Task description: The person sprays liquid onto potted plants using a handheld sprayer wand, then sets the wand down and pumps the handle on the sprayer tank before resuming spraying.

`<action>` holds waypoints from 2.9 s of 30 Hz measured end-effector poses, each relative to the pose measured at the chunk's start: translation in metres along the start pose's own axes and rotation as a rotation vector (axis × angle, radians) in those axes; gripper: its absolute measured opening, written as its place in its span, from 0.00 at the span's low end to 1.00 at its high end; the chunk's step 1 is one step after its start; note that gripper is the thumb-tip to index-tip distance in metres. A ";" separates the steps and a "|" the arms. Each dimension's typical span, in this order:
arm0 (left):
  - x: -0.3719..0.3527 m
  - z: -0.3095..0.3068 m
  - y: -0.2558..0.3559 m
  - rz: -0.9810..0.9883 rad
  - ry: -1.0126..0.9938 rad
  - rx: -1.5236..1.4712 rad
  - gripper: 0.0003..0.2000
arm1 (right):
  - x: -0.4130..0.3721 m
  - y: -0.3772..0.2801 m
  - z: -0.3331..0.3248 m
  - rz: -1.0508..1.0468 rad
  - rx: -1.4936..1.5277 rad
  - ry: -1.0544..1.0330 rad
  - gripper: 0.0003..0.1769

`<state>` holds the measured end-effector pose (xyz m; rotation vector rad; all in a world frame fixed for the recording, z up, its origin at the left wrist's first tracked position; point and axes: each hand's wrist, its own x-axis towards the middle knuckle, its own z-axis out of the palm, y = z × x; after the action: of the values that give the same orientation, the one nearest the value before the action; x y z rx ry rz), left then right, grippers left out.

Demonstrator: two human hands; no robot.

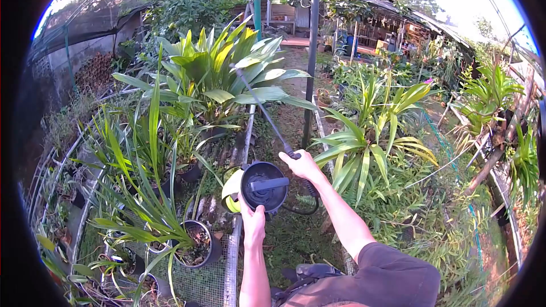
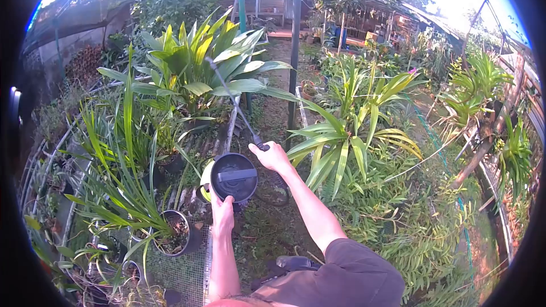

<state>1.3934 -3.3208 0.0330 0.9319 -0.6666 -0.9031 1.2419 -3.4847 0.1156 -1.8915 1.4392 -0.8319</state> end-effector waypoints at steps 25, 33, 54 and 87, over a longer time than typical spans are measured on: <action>0.237 0.181 0.012 -0.108 -0.340 -0.017 0.36 | 0.250 -0.029 -0.133 -0.270 0.278 0.464 0.23; 0.391 0.258 0.126 -0.198 -0.716 -0.105 0.21 | 0.369 -0.188 -0.247 -0.244 -0.061 0.771 0.32; 0.559 0.333 0.208 -0.307 -0.771 -0.200 0.21 | 0.518 -0.284 -0.306 -0.302 -0.122 0.739 0.33; 0.447 0.227 0.158 -0.268 -0.929 -0.078 0.24 | 0.361 -0.113 -0.202 -0.389 0.084 0.349 0.21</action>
<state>1.4791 -3.7518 0.3214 0.4955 -1.2946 -1.6115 1.2260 -3.8299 0.3694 -2.0659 1.2129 -1.4431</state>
